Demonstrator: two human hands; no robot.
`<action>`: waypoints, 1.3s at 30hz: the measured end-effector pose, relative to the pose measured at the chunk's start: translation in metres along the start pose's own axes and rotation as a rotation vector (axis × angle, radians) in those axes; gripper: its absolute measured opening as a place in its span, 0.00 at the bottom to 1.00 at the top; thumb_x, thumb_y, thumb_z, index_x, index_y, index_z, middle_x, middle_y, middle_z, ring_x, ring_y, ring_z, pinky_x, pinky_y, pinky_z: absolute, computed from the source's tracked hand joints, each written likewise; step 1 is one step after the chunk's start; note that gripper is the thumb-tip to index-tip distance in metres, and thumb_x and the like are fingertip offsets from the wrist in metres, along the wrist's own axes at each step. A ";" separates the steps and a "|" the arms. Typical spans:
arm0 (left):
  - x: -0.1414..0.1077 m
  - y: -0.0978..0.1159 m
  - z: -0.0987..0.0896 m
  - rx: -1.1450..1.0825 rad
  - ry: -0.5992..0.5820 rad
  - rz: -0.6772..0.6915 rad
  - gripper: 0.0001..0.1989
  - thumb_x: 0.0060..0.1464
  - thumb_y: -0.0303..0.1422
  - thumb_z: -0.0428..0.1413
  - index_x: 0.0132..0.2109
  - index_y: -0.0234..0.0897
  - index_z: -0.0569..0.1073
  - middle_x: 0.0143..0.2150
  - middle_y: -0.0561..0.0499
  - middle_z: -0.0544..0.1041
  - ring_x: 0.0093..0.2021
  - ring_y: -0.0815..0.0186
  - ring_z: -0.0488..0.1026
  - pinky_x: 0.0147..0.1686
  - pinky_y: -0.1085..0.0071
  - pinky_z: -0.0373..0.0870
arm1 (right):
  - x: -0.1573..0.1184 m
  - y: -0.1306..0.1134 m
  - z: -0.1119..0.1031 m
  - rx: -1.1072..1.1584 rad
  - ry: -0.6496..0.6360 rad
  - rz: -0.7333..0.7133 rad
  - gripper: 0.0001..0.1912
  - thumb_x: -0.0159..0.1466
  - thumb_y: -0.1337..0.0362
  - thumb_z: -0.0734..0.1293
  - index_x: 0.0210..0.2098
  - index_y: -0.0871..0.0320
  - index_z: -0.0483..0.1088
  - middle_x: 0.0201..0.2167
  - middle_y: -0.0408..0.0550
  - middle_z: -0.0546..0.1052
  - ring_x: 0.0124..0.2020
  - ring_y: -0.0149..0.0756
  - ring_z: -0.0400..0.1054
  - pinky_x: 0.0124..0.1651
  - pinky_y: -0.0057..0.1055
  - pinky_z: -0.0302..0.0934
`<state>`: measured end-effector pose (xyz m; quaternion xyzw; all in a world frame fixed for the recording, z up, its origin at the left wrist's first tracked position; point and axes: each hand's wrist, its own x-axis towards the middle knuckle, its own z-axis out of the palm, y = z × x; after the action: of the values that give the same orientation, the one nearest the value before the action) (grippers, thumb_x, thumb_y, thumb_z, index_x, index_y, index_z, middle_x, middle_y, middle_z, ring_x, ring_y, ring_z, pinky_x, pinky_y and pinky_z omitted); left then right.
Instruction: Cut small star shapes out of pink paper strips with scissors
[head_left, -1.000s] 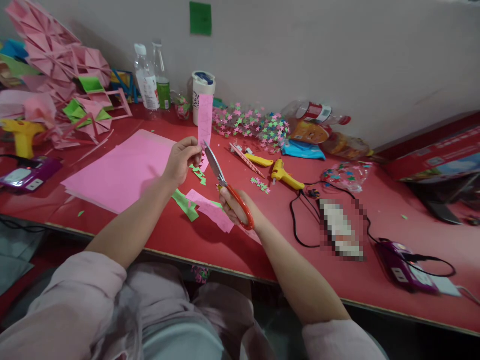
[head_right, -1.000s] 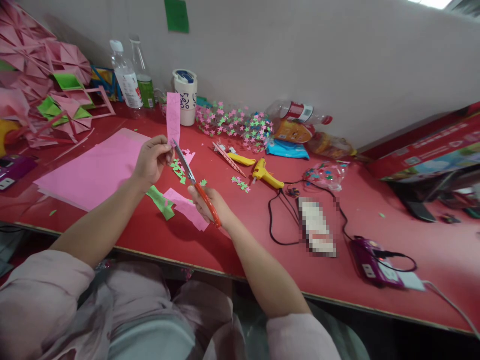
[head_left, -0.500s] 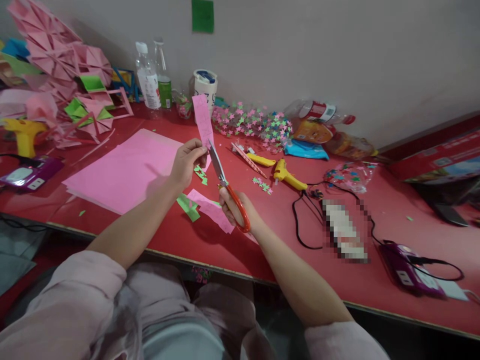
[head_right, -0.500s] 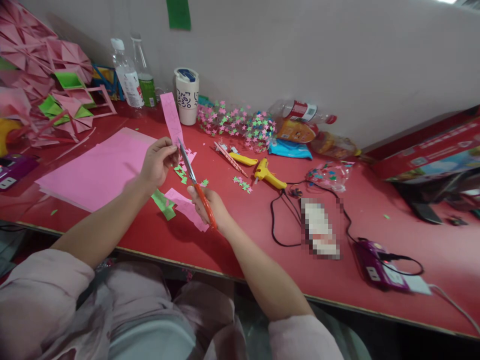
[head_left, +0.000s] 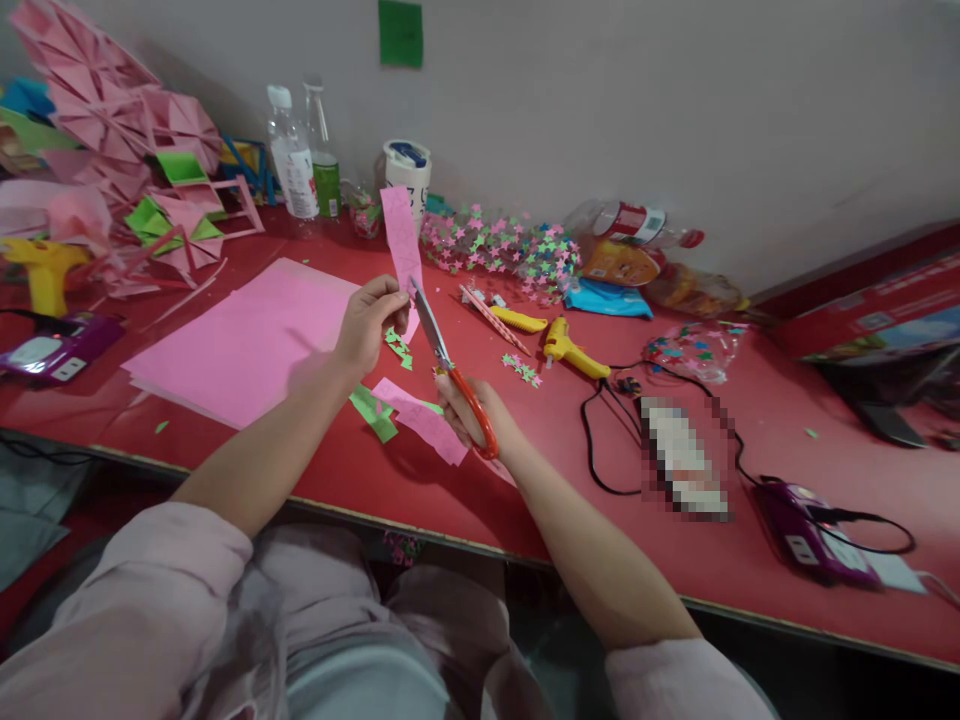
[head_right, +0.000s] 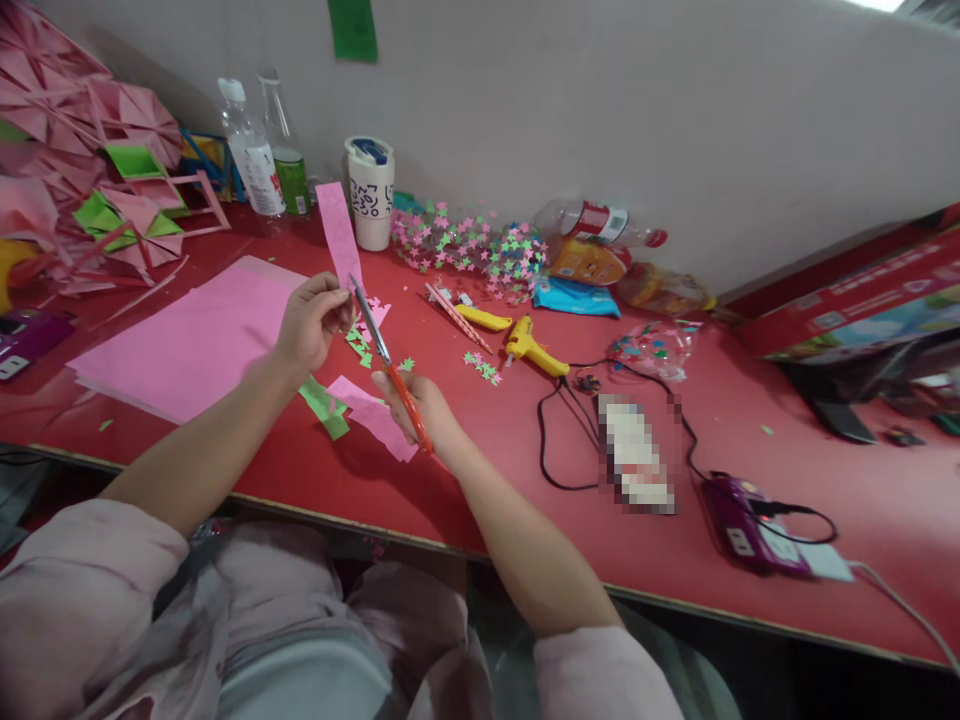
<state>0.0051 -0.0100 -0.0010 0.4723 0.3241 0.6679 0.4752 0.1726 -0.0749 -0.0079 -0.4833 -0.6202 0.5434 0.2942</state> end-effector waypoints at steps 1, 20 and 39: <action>0.000 0.000 0.000 -0.002 0.001 -0.001 0.07 0.47 0.26 0.51 0.23 0.37 0.63 0.16 0.59 0.64 0.17 0.78 0.62 0.18 0.80 0.58 | 0.000 0.000 0.000 -0.005 0.002 0.001 0.22 0.61 0.46 0.61 0.23 0.56 0.53 0.09 0.33 0.55 0.08 0.22 0.48 0.11 0.21 0.46; 0.000 0.002 0.002 -0.033 -0.034 -0.065 0.08 0.50 0.34 0.54 0.27 0.37 0.65 0.18 0.59 0.65 0.18 0.78 0.63 0.19 0.80 0.60 | -0.002 -0.002 0.004 0.099 -0.038 -0.002 0.20 0.62 0.49 0.61 0.24 0.55 0.53 0.10 0.33 0.55 0.09 0.22 0.47 0.11 0.22 0.44; 0.006 0.004 -0.004 0.026 0.103 -0.003 0.07 0.51 0.29 0.52 0.26 0.37 0.63 0.17 0.60 0.65 0.18 0.79 0.63 0.20 0.81 0.61 | -0.003 -0.003 -0.002 0.057 -0.080 0.032 0.21 0.61 0.45 0.61 0.25 0.56 0.56 0.12 0.33 0.55 0.11 0.22 0.49 0.12 0.21 0.47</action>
<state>-0.0004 -0.0057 0.0030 0.4431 0.3575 0.6863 0.4527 0.1747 -0.0762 -0.0046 -0.4622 -0.6081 0.5843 0.2740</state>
